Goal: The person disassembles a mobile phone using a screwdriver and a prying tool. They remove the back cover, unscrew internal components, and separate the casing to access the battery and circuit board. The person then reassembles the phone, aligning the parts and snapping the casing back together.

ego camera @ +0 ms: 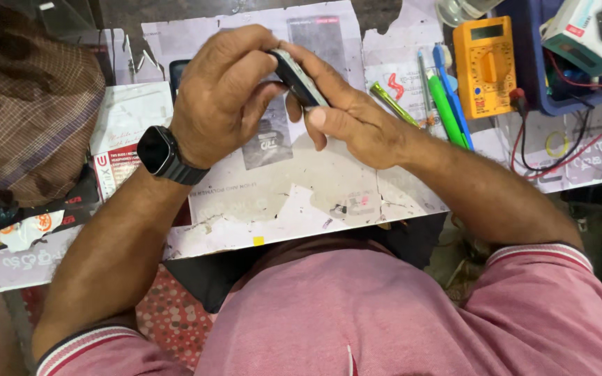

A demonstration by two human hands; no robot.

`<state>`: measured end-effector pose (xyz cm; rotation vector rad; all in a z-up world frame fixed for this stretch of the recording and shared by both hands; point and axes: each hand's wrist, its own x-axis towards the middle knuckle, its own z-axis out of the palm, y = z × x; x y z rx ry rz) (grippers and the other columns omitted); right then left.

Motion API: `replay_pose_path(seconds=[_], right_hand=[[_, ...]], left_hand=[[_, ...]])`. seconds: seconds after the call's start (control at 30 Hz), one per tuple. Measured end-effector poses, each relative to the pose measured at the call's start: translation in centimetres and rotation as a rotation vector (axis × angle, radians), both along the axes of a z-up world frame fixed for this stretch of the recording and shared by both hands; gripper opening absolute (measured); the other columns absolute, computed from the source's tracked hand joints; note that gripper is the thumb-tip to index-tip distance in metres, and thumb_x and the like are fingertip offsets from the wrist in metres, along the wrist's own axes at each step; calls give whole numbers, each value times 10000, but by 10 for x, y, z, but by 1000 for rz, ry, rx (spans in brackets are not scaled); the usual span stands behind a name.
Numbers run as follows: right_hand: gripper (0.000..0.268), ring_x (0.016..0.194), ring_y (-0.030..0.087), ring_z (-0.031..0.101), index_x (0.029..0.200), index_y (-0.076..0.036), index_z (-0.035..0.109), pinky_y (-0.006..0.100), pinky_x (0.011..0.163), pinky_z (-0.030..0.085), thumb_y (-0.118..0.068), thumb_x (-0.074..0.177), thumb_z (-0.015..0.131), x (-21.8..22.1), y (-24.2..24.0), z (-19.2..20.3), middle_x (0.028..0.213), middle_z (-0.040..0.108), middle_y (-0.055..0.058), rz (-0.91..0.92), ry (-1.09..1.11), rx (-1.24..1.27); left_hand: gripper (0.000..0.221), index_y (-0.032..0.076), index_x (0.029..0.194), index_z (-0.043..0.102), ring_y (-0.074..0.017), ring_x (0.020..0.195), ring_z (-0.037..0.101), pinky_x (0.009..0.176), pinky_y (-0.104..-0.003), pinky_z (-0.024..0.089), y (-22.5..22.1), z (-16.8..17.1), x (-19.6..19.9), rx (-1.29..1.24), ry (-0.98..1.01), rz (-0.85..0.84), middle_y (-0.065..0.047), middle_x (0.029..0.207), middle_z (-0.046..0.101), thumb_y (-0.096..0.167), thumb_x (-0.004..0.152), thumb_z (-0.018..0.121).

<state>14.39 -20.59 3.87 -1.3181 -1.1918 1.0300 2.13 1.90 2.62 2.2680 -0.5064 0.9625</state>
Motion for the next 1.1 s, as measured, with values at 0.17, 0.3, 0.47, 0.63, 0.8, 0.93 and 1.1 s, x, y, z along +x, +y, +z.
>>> replay_pose_path(seconds=[0.17,0.3,0.47,0.63,0.8,0.93,1.1], right_hand=[[703,822,87,549,1681,-87,98,234,759,552,-386,1160,462,-1,1,-10,1013,508,46,-10,-5,-18],[711,761,73,498,1692,-93,141,230,696,483,-396,1131,457,-4,1,-8,1006,504,33,-31,-7,-51],[649,788,53,471,1663,-88,153,195,695,455,-371,1169,466,-3,-1,-17,1087,510,29,-34,-92,12],[674,776,55,444,1654,-70,151,192,658,425,-336,1138,492,-4,-3,-23,1066,496,27,-45,55,-29],[693,721,39,415,1684,-85,189,205,642,392,-333,1120,504,-8,2,-23,1040,491,31,-62,127,-41],[705,693,39,400,1662,-87,168,190,557,368,-340,1098,508,-9,4,-25,1121,494,45,-61,267,-65],[698,682,37,399,1676,-91,164,187,565,376,-335,1119,507,-10,2,-26,1102,486,44,-59,302,-58]], left_hand=[[349,19,1126,569,-263,1009,671,827,-360,579,6,-12,-1,52,78,13,-133,1281,589,2,968,880],[373,24,1103,558,-269,1003,676,804,-367,579,7,-13,-2,61,64,-5,-133,1263,582,1,933,889],[406,25,1081,542,-264,990,675,797,-362,578,2,-8,1,54,55,-12,-129,1257,576,-29,879,890],[435,33,1042,504,-239,925,680,724,-333,566,1,-6,1,32,58,-25,-114,1198,572,-49,879,898],[444,42,1048,495,-218,869,675,682,-328,549,1,-9,2,12,89,-27,-108,1192,576,-57,879,893],[448,43,1038,486,-219,866,668,683,-330,546,2,-12,2,-4,83,-31,-110,1194,570,-46,872,892],[460,64,1080,496,-195,797,656,623,-317,520,1,-11,3,-12,124,-34,-99,1198,585,-16,935,926]])
